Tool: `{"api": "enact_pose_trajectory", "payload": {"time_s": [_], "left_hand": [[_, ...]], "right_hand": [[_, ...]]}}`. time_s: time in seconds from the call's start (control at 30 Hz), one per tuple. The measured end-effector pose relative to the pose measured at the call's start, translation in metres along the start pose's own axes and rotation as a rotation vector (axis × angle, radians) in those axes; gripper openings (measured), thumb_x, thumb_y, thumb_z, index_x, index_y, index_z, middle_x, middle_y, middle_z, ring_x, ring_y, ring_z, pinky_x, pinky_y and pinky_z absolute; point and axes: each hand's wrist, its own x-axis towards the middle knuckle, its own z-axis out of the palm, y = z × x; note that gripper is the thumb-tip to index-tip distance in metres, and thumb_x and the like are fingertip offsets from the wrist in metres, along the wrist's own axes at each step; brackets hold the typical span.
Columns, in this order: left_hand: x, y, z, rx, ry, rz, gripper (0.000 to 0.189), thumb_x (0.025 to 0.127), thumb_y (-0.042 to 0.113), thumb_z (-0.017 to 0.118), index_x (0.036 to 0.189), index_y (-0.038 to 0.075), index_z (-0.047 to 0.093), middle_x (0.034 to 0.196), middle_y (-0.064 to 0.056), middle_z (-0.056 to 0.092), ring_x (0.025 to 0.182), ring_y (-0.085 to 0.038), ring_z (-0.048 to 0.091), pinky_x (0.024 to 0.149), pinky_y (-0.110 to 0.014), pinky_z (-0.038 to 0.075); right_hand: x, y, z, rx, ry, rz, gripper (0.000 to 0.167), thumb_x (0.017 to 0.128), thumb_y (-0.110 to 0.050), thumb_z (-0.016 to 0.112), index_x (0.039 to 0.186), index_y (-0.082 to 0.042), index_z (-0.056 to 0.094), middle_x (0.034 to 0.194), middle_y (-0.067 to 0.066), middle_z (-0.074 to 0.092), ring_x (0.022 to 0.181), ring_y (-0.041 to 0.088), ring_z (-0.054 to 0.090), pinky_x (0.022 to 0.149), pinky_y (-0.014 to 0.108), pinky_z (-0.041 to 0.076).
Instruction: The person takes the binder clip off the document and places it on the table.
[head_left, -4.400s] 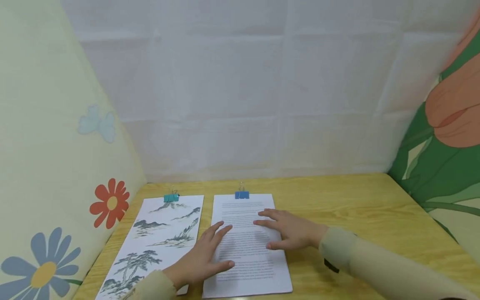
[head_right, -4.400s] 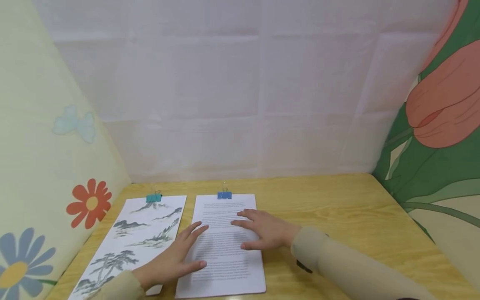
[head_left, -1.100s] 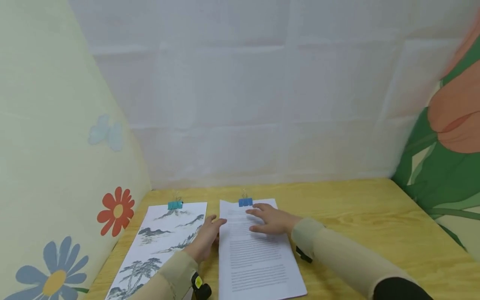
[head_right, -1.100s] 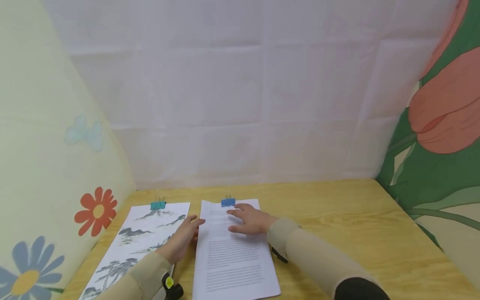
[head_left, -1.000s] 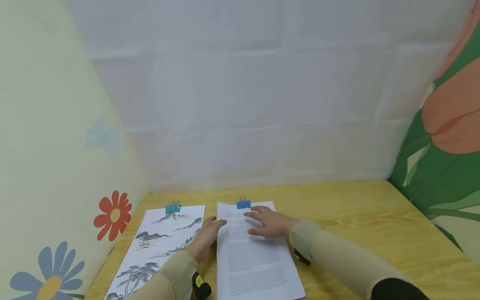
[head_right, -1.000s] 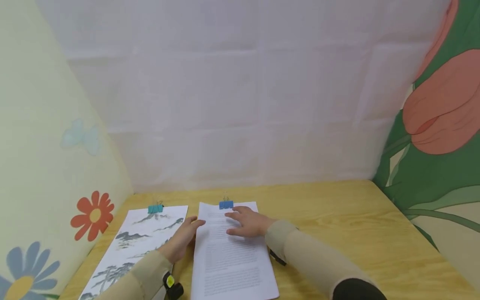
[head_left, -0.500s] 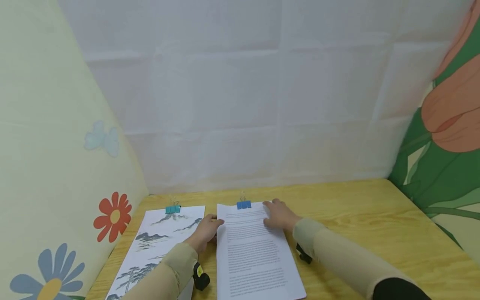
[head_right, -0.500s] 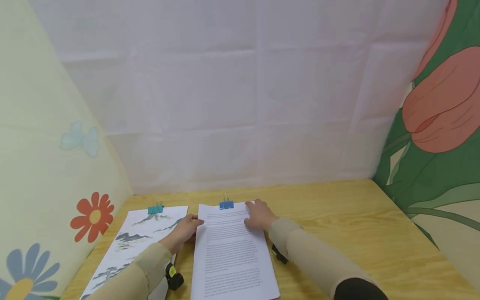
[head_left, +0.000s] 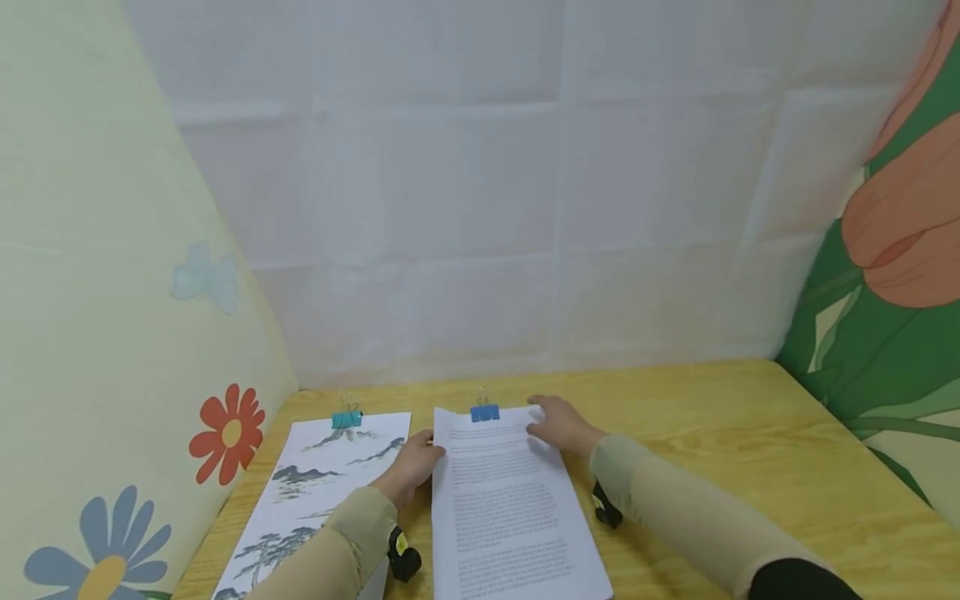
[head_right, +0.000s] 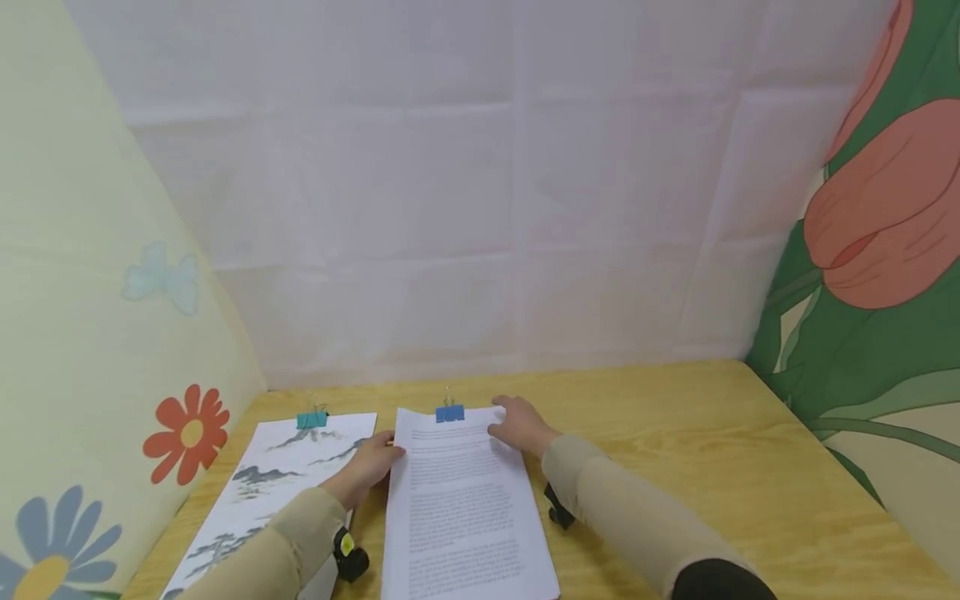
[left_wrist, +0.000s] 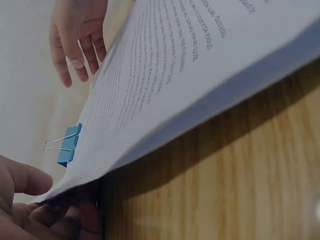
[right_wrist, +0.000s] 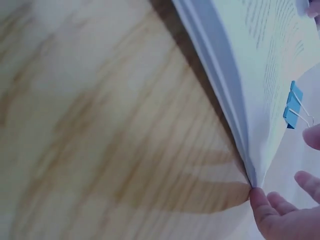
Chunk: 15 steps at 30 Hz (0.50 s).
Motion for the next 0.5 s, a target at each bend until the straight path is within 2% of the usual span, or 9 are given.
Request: {"api": "enact_pose_trajectory", "payload": {"time_s": [0.13,0.3,0.4,0.5], "left_hand": [[0.0001,-0.0018,0.0014,0.0,0.007,0.011,0.052,0.101,0.0,0.046,0.151,-0.013,0.037,0.137,-0.027,0.057,0.12,-0.034,0.059,0.107,-0.057,0.042],[-0.0026,-0.0043,0.0028,-0.019,0.008,0.035,0.056,0.098,-0.002,0.047,0.152,-0.011,0.036,0.135,-0.026,0.059,0.114,-0.032,0.061,0.105,-0.057,0.043],[-0.0051,-0.0048,0.0026,-0.027,0.007,0.05,0.055,0.098,-0.003,0.047,0.151,-0.01,0.038,0.13,-0.024,0.061,0.109,-0.03,0.063,0.102,-0.055,0.046],[-0.0081,-0.0034,0.0025,-0.043,0.014,0.049,0.053,0.099,-0.002,0.047,0.151,-0.008,0.04,0.126,-0.021,0.063,0.106,-0.027,0.064,0.1,-0.053,0.047]], "right_hand": [[-0.0008,0.0027,-0.0003,0.02,-0.001,0.029,0.059,0.092,-0.01,0.07,0.145,0.007,0.051,0.145,0.029,0.052,0.137,0.046,0.047,0.113,0.055,0.036],[-0.0027,0.006,-0.0015,-0.004,-0.018,0.015,0.063,0.092,-0.009,0.07,0.148,0.006,0.047,0.147,0.028,0.051,0.138,0.045,0.045,0.114,0.055,0.035],[-0.0025,0.0066,-0.0032,0.009,-0.025,0.02,0.07,0.093,-0.01,0.07,0.153,0.006,0.039,0.15,0.03,0.047,0.138,0.046,0.044,0.114,0.056,0.034],[-0.0013,0.0062,-0.0056,0.058,-0.009,0.062,0.075,0.096,-0.012,0.068,0.158,0.005,0.029,0.152,0.032,0.043,0.139,0.046,0.044,0.114,0.057,0.035]]}}
